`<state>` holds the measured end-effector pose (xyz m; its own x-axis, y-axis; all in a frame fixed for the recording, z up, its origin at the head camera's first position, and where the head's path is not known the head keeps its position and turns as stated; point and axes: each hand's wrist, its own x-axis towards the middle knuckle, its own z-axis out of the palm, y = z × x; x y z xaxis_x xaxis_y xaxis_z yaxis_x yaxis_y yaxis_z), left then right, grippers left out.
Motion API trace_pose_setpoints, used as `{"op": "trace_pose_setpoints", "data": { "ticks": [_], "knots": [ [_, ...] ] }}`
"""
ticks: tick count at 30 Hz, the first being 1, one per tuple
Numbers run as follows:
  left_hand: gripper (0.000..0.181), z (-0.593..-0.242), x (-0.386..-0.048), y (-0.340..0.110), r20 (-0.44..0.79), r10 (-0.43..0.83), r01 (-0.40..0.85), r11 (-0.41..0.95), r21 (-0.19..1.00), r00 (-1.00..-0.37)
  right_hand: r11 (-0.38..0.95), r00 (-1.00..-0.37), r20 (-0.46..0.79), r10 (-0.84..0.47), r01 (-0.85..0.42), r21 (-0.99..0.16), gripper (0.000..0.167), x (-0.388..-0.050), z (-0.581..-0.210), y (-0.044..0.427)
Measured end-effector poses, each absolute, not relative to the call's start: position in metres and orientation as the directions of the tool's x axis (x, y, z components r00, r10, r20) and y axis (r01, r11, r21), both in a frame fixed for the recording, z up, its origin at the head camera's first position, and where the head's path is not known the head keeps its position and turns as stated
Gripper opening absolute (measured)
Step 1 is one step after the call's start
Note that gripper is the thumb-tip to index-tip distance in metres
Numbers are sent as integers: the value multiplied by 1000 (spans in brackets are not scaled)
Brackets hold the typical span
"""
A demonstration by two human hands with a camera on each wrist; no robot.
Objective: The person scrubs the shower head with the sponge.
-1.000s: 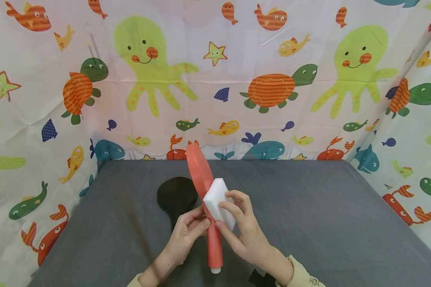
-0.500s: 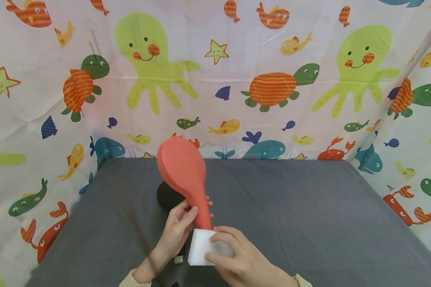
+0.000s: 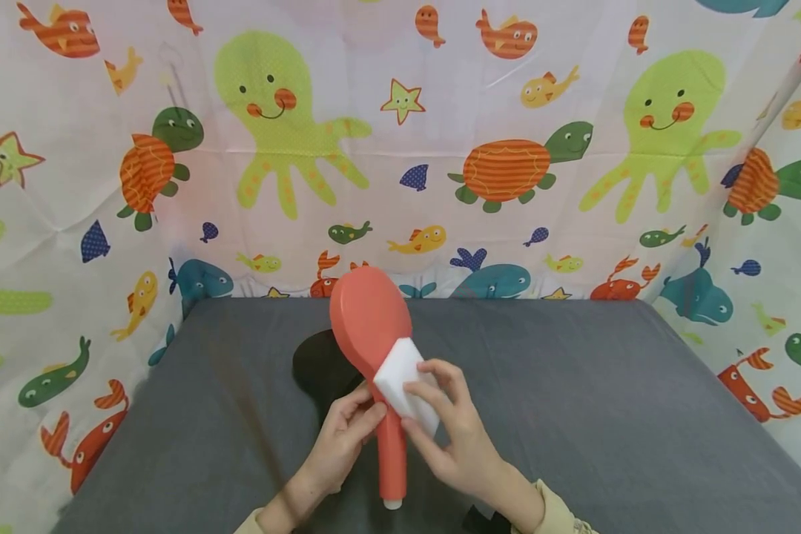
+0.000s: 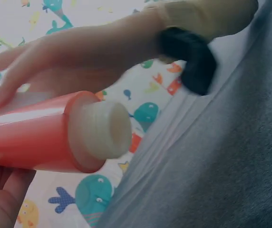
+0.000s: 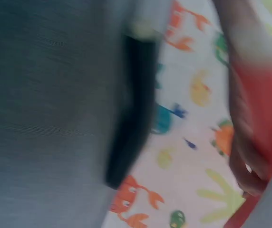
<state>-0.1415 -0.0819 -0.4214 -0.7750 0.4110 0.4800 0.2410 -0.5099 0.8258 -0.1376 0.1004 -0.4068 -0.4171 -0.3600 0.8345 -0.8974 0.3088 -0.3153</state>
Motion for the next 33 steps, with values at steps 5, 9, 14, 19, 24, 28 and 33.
{"op": "trace_pose_setpoints", "data": {
  "ticks": [5,9,14,19,24,28,33],
  "knots": [
    [29,-418,-145,-92,448,318,226,-544,808,-835,231,-217,790,-574,-968,-99,25,-116,-427,107],
    [31,-416,-146,-97,449,306,221,-562,797,-839,175,-121,731,-671,-984,-1,20,-110,-430,113],
    [31,-418,-144,-93,502,333,262,-559,787,-798,181,-90,788,-609,-983,27,20,-123,-419,108],
    [33,-424,-140,-84,514,378,252,-560,789,-770,303,-282,861,-424,-940,-158,29,-137,-406,96],
    [34,-427,-138,-82,519,383,257,-557,790,-764,332,-357,846,-397,-915,-230,30,-136,-402,94],
    [32,-426,-138,-90,509,343,253,-574,779,-790,288,-225,807,-546,-955,-72,23,-120,-418,100],
    [32,-425,-139,-95,457,316,223,-564,795,-832,254,-154,733,-663,-967,26,20,-108,-435,105]
  ]
}}
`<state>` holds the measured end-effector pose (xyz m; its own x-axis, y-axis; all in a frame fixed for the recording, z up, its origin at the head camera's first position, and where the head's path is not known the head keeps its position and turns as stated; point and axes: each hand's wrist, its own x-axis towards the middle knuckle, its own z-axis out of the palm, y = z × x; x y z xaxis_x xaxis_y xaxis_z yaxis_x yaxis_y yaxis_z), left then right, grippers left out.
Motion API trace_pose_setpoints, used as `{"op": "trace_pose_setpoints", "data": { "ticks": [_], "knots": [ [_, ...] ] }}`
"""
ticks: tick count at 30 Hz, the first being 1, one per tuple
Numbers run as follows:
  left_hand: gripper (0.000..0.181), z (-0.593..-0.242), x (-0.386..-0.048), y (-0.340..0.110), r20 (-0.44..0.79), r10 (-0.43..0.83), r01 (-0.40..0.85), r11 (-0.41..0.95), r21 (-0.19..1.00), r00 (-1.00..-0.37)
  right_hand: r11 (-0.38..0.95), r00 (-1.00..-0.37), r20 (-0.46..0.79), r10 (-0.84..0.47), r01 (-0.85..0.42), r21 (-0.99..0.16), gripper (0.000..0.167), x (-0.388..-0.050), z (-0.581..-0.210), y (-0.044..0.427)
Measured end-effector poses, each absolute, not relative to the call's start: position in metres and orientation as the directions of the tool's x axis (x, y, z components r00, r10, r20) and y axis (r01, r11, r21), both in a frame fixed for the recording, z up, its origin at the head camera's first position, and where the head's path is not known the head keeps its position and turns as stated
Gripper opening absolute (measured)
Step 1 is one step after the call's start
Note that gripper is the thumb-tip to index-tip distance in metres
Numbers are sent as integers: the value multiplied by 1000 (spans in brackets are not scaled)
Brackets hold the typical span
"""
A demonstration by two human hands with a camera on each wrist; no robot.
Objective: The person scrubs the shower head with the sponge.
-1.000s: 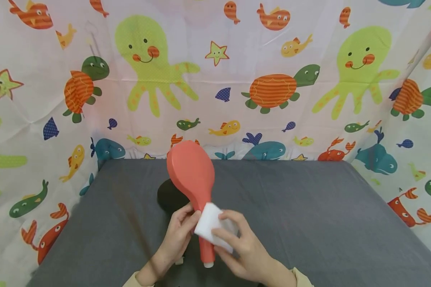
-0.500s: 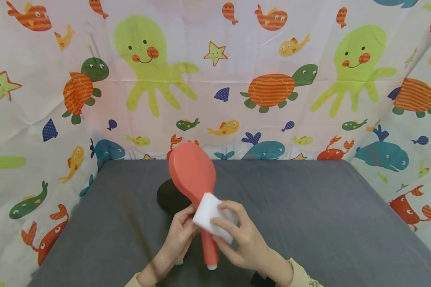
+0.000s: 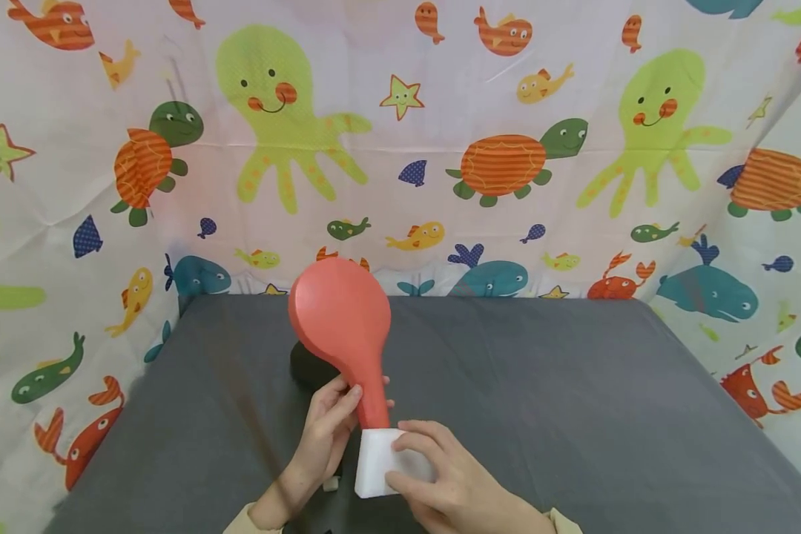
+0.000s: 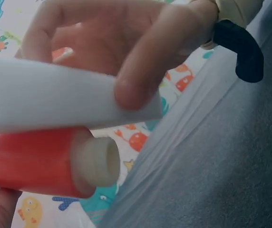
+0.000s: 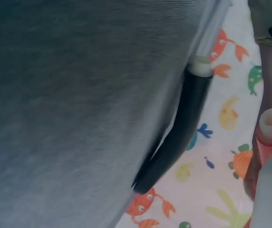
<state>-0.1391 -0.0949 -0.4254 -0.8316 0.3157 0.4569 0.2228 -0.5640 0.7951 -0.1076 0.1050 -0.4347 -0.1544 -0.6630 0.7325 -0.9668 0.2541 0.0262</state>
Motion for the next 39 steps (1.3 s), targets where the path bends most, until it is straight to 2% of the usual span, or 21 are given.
{"op": "trace_pose_setpoints", "data": {
  "ticks": [2,4,5,9,11,12,14,19,22,24,26,28,34,36,39],
  "knots": [
    [30,-426,-140,-94,460,319,231,-554,800,-829,249,-133,761,-635,-968,39,18,-113,-434,105],
    [29,-427,-140,-92,474,331,240,-552,799,-816,264,-171,802,-572,-964,-17,18,-120,-430,103],
    [30,-428,-140,-91,480,338,241,-553,797,-809,273,-208,820,-534,-960,-66,20,-124,-427,101],
    [30,-432,-139,-87,497,367,254,-540,802,-787,295,-443,806,-392,-891,-345,35,-137,-412,94],
    [31,-432,-138,-86,497,367,262,-530,806,-787,301,-519,779,-351,-851,-431,41,-140,-406,91],
    [31,-432,-138,-87,497,360,269,-525,807,-789,301,-535,773,-341,-841,-449,42,-140,-405,90],
    [31,-430,-138,-87,497,340,280,-522,806,-798,297,-538,771,-340,-839,-455,43,-137,-406,90],
    [29,-423,-142,-94,502,268,313,-523,793,-822,253,-483,759,-437,-876,-411,40,-118,-424,93],
    [29,-420,-146,-97,515,230,339,-527,779,-825,228,-495,714,-494,-867,-443,40,-105,-427,98],
    [30,-419,-147,-98,526,222,355,-524,775,-821,225,-527,683,-506,-845,-486,41,-98,-420,101],
    [30,-419,-147,-96,542,231,368,-520,771,-808,238,-554,680,-480,-828,-507,41,-96,-410,101],
    [30,-421,-146,-92,558,255,379,-512,771,-790,239,-551,713,-434,-833,-498,39,-99,-399,99],
    [33,-427,-142,-79,564,322,389,-471,792,-760,311,-494,824,-277,-858,-409,41,-126,-394,92],
    [34,-426,-141,-77,553,323,378,-469,799,-768,323,-485,830,-277,-860,-395,41,-131,-398,92],
    [31,-424,-142,-79,540,306,350,-502,791,-784,305,-456,820,-347,-881,-362,38,-130,-408,95]
  ]
}}
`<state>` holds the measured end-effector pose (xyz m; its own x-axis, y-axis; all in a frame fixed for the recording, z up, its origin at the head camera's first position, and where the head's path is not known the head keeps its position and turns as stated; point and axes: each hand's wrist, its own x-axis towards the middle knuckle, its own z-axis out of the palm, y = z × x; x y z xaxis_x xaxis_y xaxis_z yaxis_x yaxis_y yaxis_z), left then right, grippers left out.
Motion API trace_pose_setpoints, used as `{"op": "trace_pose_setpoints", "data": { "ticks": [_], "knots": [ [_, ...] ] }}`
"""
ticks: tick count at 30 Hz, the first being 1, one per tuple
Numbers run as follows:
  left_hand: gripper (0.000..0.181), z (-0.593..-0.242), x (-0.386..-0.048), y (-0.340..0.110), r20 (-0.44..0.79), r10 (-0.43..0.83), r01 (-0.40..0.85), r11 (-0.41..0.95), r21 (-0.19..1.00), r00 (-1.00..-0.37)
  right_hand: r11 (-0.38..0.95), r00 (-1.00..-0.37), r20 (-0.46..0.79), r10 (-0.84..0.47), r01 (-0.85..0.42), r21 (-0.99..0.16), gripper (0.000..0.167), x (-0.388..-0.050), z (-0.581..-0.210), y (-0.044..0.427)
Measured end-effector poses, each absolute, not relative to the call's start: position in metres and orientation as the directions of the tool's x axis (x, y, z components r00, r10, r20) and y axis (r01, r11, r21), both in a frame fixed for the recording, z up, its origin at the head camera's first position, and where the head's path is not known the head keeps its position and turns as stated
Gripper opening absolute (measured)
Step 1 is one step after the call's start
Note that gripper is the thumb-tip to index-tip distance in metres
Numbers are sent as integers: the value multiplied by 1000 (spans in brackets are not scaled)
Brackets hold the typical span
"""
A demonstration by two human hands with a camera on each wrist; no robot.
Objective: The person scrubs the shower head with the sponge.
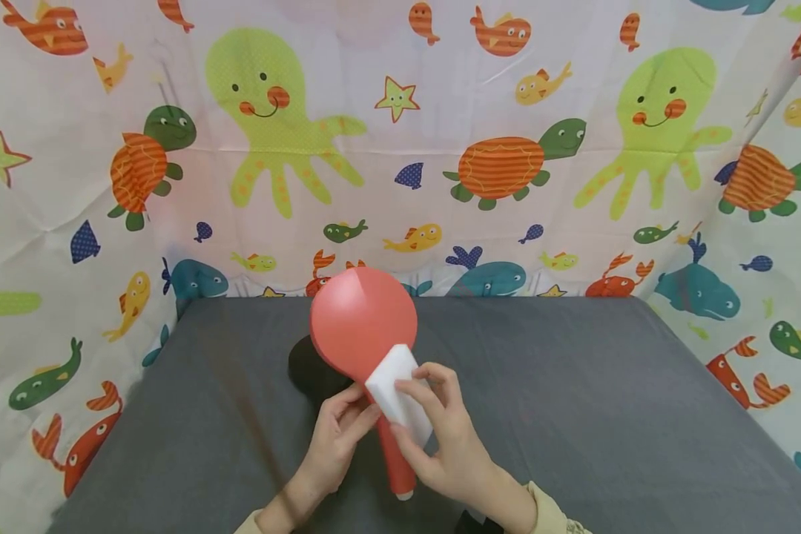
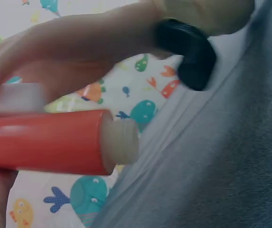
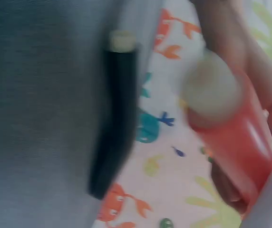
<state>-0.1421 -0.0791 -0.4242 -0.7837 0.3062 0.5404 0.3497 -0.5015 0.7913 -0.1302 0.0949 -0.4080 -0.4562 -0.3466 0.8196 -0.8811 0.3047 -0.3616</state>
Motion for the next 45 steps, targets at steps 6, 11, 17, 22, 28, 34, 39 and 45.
{"op": "trace_pose_setpoints", "data": {
  "ticks": [6,11,17,22,28,34,39,45],
  "knots": [
    [29,-419,-146,-94,495,231,301,-562,771,-837,254,-372,751,-545,-927,-275,35,-111,-432,107],
    [29,-419,-146,-93,497,274,292,-546,785,-824,211,-348,754,-557,-937,-277,32,-107,-423,106],
    [36,-426,-141,-82,549,331,374,-464,803,-767,145,-577,754,-312,-814,-563,44,-119,-406,95],
    [38,-426,-139,-80,577,371,391,-467,793,-727,-38,-765,617,-186,-622,-782,48,-132,-410,99],
    [37,-428,-140,-80,558,382,367,-467,805,-737,-53,-788,565,-244,-571,-819,44,-123,-413,101],
    [36,-428,-143,-83,547,369,372,-447,813,-752,-42,-703,563,-435,-608,-793,47,-107,-430,106],
    [36,-429,-140,-80,555,403,358,-466,809,-728,-47,-731,576,-366,-603,-796,45,-111,-425,111],
    [33,-435,-135,-71,572,414,361,-484,797,-708,-67,-785,611,-105,-608,-791,40,-128,-403,112]
  ]
}}
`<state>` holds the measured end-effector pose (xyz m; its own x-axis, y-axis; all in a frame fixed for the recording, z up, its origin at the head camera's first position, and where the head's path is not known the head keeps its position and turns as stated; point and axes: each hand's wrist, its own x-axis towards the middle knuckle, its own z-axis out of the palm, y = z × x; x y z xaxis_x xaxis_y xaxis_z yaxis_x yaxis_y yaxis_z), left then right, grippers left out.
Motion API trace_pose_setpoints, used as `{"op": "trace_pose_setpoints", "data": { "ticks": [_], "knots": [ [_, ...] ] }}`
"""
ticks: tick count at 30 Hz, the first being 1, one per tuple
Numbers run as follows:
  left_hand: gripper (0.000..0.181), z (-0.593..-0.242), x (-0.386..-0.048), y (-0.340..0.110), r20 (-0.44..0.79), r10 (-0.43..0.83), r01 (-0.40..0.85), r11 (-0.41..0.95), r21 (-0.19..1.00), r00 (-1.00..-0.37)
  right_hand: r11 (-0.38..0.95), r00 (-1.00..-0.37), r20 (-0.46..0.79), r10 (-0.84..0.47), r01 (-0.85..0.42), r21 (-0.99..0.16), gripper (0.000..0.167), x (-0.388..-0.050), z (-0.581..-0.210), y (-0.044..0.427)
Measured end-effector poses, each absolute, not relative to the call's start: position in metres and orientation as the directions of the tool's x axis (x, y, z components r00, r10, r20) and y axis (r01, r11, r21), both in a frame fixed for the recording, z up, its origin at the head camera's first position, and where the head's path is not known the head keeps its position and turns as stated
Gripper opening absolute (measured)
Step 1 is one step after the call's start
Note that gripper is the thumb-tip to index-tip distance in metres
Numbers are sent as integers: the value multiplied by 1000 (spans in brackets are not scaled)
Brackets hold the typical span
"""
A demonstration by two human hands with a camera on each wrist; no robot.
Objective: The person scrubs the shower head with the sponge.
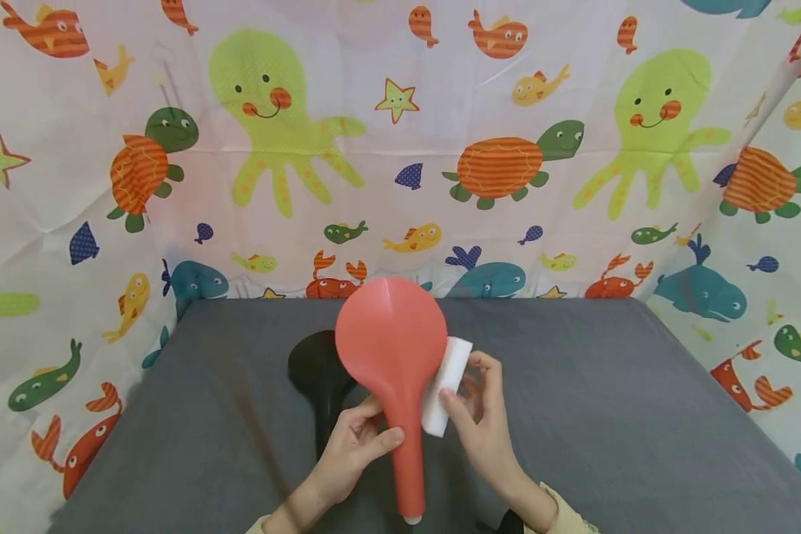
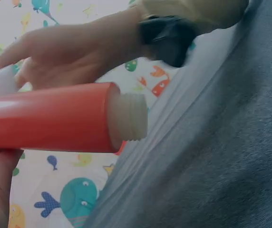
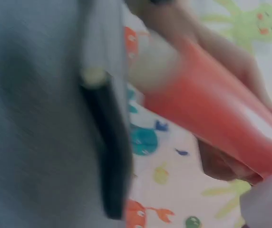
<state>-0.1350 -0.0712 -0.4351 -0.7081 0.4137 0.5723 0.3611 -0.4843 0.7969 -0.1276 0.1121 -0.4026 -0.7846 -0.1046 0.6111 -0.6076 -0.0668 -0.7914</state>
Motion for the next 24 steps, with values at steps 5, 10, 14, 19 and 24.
{"op": "trace_pose_setpoints", "data": {
  "ticks": [5,10,14,19,24],
  "knots": [
    [31,-437,-135,-70,588,396,384,-484,786,-705,-49,-800,593,-91,-591,-805,41,-133,-401,112],
    [31,-432,-140,-80,587,353,411,-460,787,-729,-16,-720,610,-330,-642,-766,47,-117,-422,105],
    [33,-426,-146,-90,574,311,431,-422,798,-757,13,-649,599,-470,-683,-730,49,-107,-432,103],
    [35,-424,-148,-93,548,284,397,-446,802,-787,29,-619,613,-490,-715,-699,47,-111,-426,102],
    [35,-429,-142,-86,524,326,337,-484,808,-787,93,-652,677,-340,-740,-666,48,-121,-413,99]
  ]
}}
